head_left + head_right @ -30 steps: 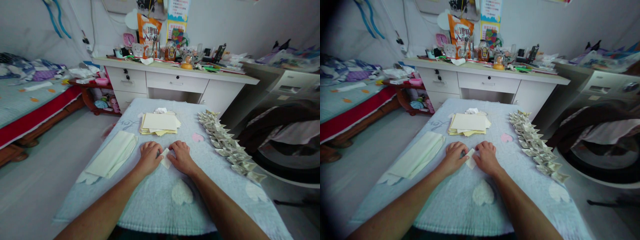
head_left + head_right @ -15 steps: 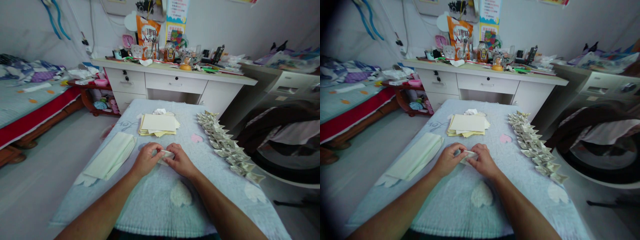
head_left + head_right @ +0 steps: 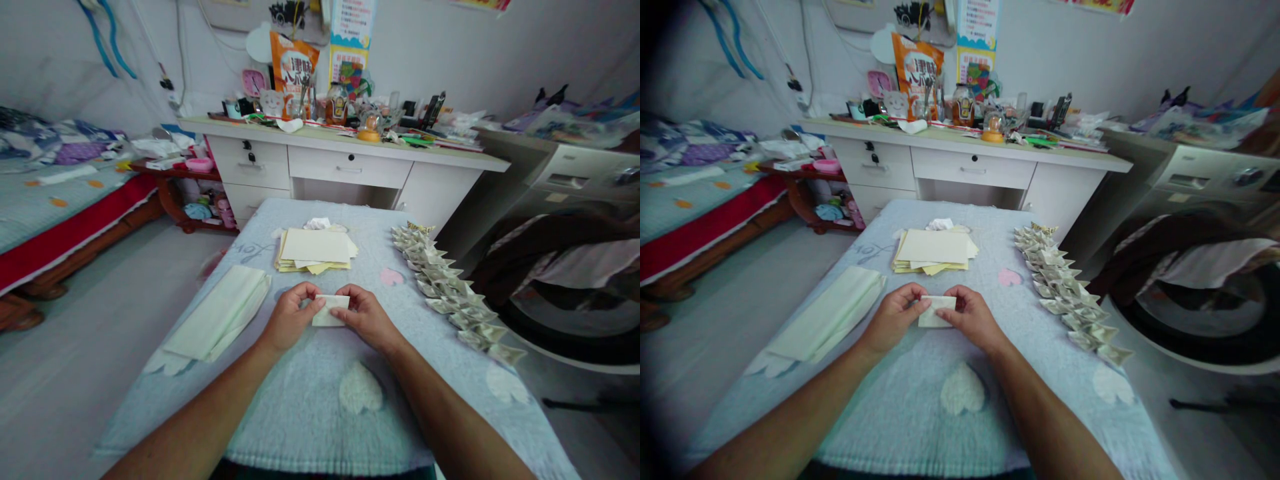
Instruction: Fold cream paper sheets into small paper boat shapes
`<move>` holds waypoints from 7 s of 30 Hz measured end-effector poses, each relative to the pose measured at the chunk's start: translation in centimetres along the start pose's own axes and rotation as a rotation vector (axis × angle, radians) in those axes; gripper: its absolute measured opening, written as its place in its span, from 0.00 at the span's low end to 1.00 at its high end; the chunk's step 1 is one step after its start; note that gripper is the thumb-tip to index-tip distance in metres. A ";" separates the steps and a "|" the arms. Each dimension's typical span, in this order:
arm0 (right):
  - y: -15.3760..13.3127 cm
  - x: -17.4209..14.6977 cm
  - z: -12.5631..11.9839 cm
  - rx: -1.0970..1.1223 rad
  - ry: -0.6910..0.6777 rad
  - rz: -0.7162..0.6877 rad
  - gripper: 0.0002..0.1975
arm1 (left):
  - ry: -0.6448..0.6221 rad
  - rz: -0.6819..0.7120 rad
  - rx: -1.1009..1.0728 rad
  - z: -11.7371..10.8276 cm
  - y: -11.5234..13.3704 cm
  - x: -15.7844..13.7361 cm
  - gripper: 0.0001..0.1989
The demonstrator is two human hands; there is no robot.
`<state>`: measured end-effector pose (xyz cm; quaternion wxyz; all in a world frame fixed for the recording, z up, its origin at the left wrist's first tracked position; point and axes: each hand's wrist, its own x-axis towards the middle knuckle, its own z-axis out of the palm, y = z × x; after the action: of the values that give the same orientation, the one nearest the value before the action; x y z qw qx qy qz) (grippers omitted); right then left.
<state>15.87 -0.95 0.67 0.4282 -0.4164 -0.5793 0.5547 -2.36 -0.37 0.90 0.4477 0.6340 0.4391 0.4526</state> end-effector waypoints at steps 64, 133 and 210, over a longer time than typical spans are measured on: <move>-0.2 -0.7 -2.2 -0.896 -0.193 -0.251 0.05 | -0.339 0.131 0.742 -0.9 -0.5 -0.7 0.04; 0.1 0.2 -1.1 -1.169 0.060 0.072 0.07 | -0.361 0.194 0.708 0.0 -1.9 0.0 0.12; 0.9 -0.5 -2.0 -1.381 0.178 0.095 0.41 | -0.266 0.115 0.821 -1.1 -2.1 0.0 0.16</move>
<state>17.88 -0.79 -0.24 0.0867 -0.6620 -0.7433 0.0413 -3.72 0.23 -0.87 0.1851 0.8356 0.4851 0.1793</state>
